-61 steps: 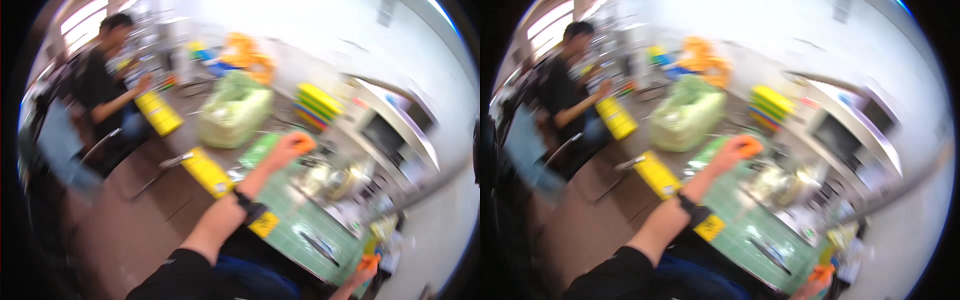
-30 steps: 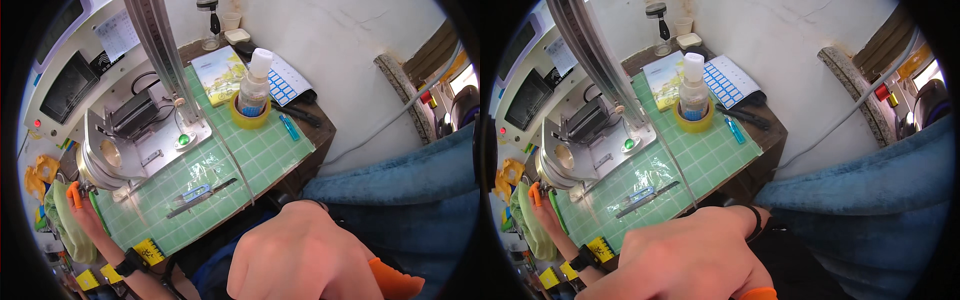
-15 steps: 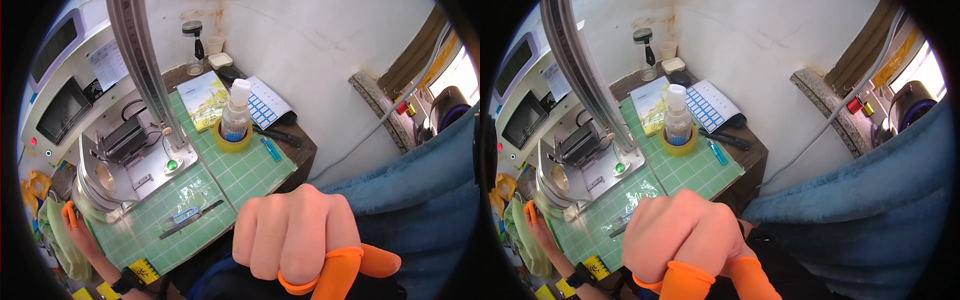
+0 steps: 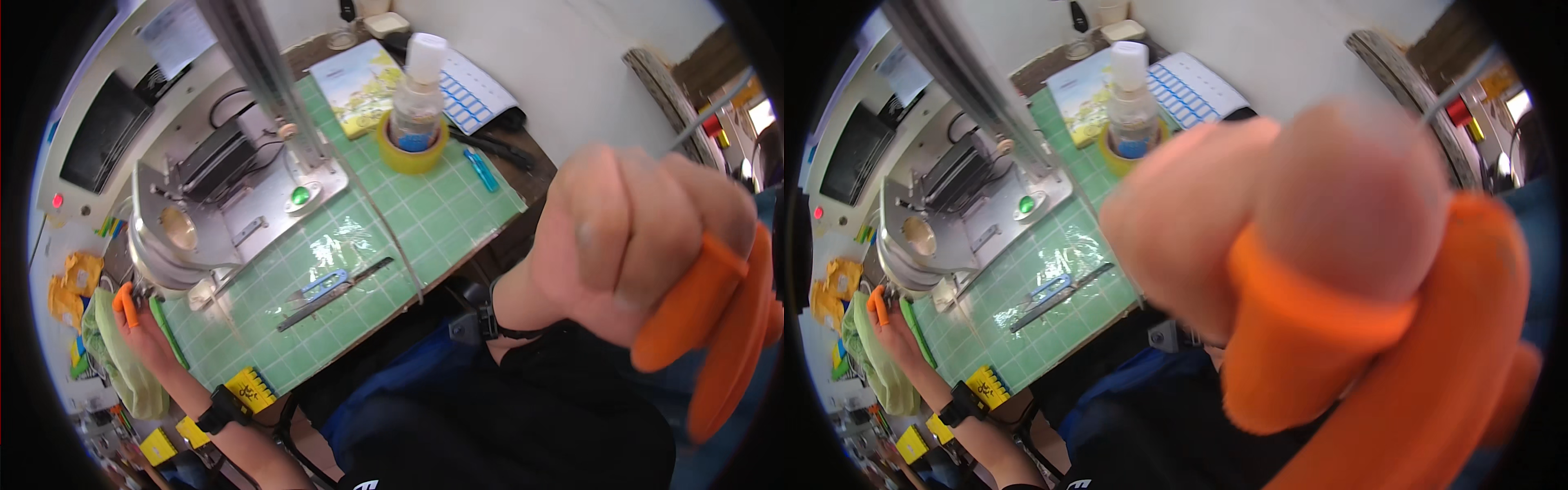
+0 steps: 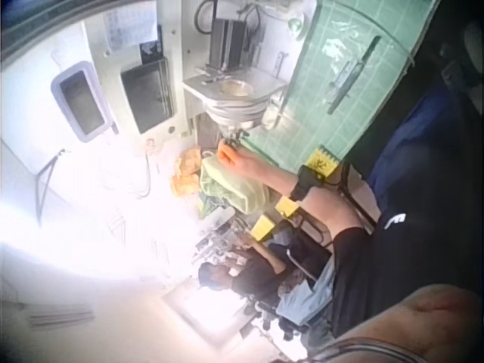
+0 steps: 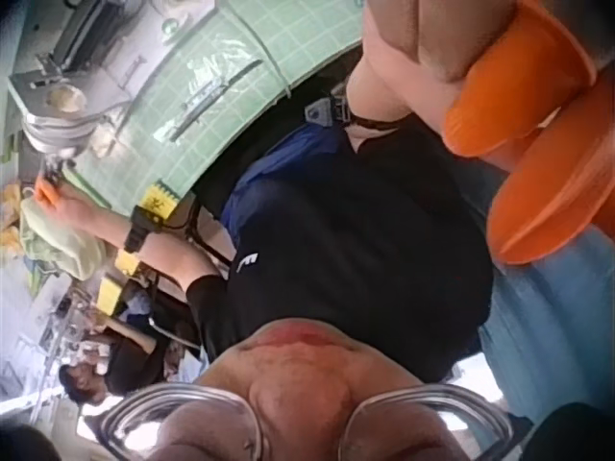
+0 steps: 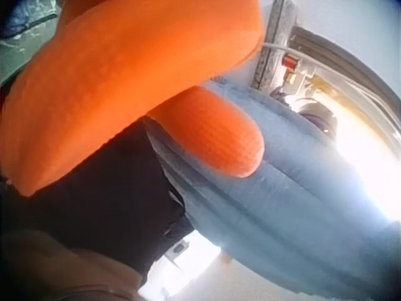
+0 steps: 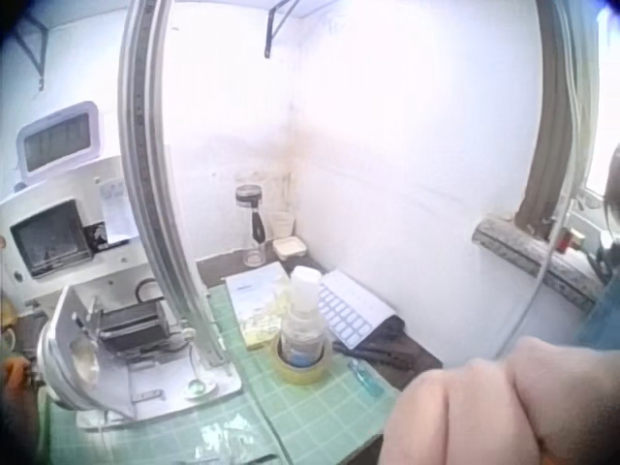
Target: Assembling small electrical components onto a yellow strip using a winding machine, tweezers, and adhesive.
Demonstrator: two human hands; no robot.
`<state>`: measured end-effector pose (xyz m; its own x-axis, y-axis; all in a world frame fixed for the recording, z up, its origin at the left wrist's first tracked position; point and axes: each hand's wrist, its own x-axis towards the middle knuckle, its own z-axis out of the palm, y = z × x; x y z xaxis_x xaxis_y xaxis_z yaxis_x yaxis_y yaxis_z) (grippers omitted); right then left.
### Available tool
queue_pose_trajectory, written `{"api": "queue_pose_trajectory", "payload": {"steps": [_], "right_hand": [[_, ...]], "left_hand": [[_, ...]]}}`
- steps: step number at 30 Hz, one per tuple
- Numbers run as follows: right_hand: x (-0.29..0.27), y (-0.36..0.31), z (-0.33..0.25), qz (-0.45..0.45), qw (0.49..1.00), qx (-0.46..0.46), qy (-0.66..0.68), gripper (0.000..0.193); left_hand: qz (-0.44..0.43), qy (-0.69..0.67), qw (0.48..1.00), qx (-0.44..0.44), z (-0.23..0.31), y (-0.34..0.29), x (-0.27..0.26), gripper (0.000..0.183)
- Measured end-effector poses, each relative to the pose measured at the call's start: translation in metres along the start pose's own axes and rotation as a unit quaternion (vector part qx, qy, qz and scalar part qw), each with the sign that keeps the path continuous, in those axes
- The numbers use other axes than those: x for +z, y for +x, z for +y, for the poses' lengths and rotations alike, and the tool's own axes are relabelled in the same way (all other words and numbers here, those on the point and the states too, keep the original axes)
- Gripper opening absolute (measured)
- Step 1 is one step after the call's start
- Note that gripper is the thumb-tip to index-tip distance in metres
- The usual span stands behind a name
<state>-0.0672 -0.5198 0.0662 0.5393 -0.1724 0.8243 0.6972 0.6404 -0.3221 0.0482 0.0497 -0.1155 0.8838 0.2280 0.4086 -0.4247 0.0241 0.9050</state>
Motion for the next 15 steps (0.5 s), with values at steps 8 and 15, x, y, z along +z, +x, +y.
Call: {"api": "queue_pose_trajectory", "payload": {"steps": [8,15], "right_hand": [[-0.051,-0.012,-0.128,0.004,0.963,-0.179,-0.202,0.04],[-0.071,-0.082,-0.225,0.073,0.934,-0.236,-0.257,0.036]], "left_hand": [[0.001,0.021,1.0,-0.003,0.006,0.015,0.012,0.032],[0.069,0.064,0.995,-0.04,0.008,0.017,0.007,0.037]]}}
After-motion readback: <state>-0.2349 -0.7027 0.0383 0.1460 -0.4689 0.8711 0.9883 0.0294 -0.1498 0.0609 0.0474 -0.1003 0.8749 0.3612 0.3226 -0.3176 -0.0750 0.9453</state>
